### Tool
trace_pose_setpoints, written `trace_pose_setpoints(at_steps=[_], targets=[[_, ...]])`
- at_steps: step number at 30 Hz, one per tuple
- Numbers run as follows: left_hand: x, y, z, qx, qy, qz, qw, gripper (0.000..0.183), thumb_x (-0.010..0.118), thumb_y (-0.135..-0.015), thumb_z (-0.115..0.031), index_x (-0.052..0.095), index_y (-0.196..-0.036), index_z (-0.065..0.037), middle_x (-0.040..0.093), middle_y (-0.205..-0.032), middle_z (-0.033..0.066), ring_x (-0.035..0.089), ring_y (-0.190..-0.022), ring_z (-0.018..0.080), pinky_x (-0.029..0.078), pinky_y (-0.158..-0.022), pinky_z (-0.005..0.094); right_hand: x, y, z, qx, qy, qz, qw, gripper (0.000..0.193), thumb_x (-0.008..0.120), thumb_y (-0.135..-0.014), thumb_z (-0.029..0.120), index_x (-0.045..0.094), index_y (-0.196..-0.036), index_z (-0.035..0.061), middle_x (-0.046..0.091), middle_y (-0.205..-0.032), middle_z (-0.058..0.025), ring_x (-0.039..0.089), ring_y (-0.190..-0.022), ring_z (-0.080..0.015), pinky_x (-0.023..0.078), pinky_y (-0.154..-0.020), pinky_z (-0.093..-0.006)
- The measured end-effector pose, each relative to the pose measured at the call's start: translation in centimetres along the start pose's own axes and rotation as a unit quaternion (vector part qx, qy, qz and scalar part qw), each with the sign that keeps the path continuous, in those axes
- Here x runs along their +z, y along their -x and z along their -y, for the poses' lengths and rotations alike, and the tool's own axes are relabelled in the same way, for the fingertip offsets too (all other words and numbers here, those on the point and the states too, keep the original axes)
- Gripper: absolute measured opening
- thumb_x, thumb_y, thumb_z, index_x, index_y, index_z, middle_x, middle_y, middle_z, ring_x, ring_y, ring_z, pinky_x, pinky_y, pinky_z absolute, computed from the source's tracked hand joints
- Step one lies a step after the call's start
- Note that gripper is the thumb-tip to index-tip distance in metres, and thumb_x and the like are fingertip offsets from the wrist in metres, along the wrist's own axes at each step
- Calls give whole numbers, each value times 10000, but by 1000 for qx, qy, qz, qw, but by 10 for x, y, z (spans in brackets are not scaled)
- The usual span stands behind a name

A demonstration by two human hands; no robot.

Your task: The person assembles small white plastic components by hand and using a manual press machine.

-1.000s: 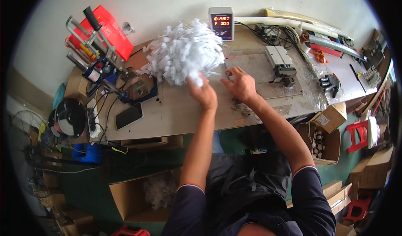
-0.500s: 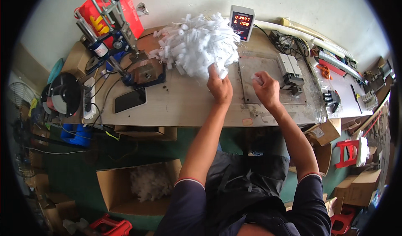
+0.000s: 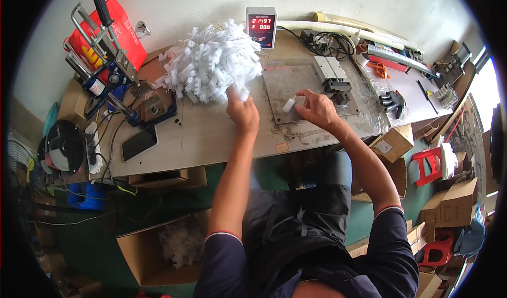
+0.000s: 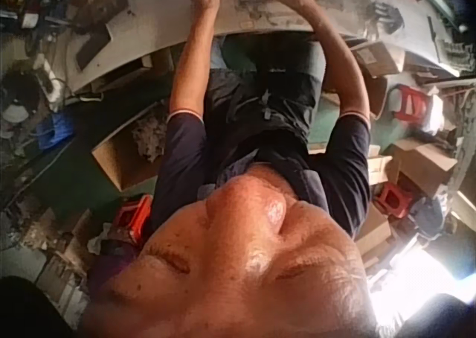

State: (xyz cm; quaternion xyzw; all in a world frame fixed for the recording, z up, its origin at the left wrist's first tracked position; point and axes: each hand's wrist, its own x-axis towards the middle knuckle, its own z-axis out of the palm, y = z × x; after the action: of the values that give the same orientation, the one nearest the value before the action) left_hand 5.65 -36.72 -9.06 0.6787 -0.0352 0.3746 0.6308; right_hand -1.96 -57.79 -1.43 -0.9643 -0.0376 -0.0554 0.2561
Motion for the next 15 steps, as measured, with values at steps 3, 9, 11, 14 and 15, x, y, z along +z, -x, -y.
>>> trace_pose_setpoints(at_steps=[3,9,11,14,15], targets=[[2,2,-5,-43,-6,63,997,315,554,-937,17,572,-1252,2,685,-1019,201,680,-915,350,531,-804,414,13,-10,-30,-67,56,-86,992,304,680,-893,216,692,-1166,82,729,-930,-134,703,-899,-363,560,-803,-459],[-1,-1,-9,-52,-19,53,997,196,546,-955,-6,569,-1149,8,677,-890,175,668,-800,330,520,-739,413,34,-33,-22,-173,104,-129,971,189,668,-895,171,714,-1069,113,650,-978,-110,646,-1019,-341,551,-800,-477],[-1,-1,-10,-47,-18,48,998,175,545,-958,-11,566,-1130,9,672,-864,170,664,-780,328,517,-728,411,42,-43,-19,-174,117,-106,972,138,671,-892,176,705,-1004,102,652,-970,-110,645,-1010,-344,549,-790,-484],[0,0,-13,-55,-15,46,997,161,545,-963,-20,563,-1120,11,667,-841,162,660,-760,317,515,-718,406,47,-47,-17,-178,136,-86,971,100,669,-889,185,679,-892,85,651,-952,-110,643,-989,-347,546,-769,-497],[1,0,-14,-67,-12,51,996,168,546,-966,-23,564,-1129,12,668,-844,159,659,-761,308,516,-718,401,47,-46,-18,-178,143,-90,969,117,664,-888,188,662,-846,79,649,-942,-109,642,-977,-347,545,-757,-503]])
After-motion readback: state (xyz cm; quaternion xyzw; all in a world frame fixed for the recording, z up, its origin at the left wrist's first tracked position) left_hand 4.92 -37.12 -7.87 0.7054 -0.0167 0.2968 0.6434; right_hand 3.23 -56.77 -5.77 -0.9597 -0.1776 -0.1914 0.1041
